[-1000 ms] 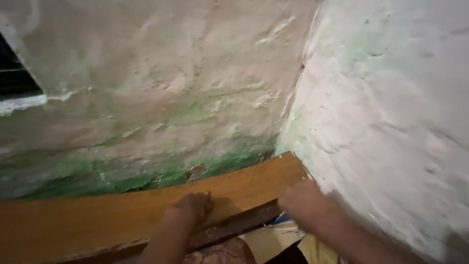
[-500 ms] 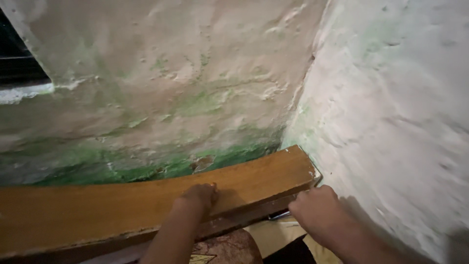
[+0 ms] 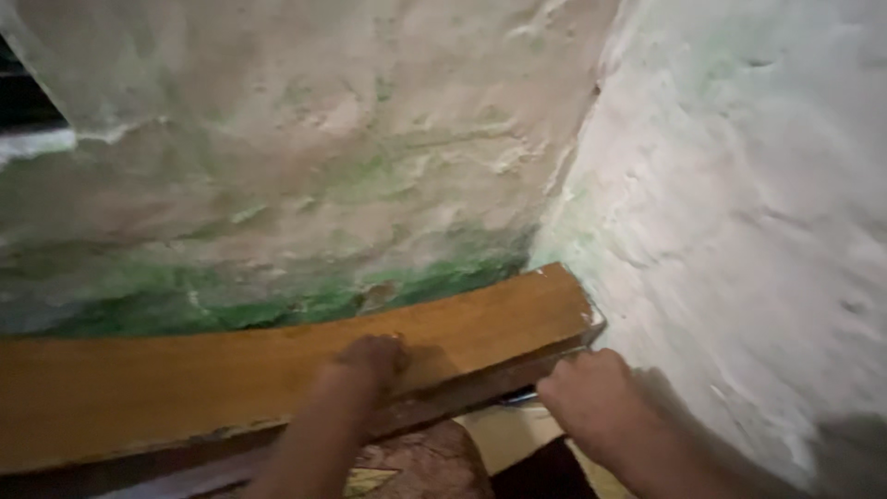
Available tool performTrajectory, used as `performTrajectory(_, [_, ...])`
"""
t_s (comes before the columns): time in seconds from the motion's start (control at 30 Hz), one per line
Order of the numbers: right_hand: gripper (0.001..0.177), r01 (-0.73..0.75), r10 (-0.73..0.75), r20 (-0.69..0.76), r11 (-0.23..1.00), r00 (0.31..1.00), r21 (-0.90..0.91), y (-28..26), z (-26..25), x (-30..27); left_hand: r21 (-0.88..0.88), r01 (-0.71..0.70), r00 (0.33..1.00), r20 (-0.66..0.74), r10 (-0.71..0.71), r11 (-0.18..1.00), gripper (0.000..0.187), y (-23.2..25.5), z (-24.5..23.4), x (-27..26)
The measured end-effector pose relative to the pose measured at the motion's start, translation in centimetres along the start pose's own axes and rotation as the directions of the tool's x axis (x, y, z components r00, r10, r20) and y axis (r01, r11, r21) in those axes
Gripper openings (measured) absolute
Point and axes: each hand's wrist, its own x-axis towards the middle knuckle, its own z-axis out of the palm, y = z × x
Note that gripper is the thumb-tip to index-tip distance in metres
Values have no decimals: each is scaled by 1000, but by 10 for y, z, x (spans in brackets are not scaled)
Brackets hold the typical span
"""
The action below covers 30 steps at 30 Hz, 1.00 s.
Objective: The person folds a patterned bed sheet on a bed with a striped mattress. They smooth the fabric, fold it in sections, and use a blue comb to press the edges along the wooden headboard. The sheet is folded into a compact bundle by the end of the clip.
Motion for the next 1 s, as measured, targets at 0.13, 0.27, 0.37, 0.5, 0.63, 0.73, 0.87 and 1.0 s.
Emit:
performTrajectory(0.13, [7,53,-51,-127,998,991,18,-7,28,4,-124,119,991,69,-111,985,36,1,-4,3])
performTrajectory(0.27, [12,59,-55,-86,997,995,41,-19,38,2,-124,106,994,47,-101,987,34,1,-8,-2])
performTrajectory(0.37, [13,16,-12,-69,998,998,59,-4,29,5,-134,56,998,-11,-58,989,33,1,-9,-1])
performTrajectory(0.5, [19,-93,93,6,978,996,188,16,17,5,-152,65,997,-25,-70,986,34,-2,-4,-6])
performTrajectory(0.63, [21,-105,104,16,973,994,207,21,15,3,-178,91,996,17,-89,980,35,1,-5,-10])
performTrajectory(0.73, [18,59,-40,-107,983,993,173,18,16,6,-177,108,993,59,-99,978,34,4,-10,-15])
performTrajectory(0.87, [12,61,-54,-61,992,997,112,13,19,8,-190,117,993,50,-110,975,35,6,-14,-23])
performTrajectory(1.0, [13,33,-36,14,990,999,134,16,19,2,-177,72,997,5,-72,982,31,6,-15,-24])
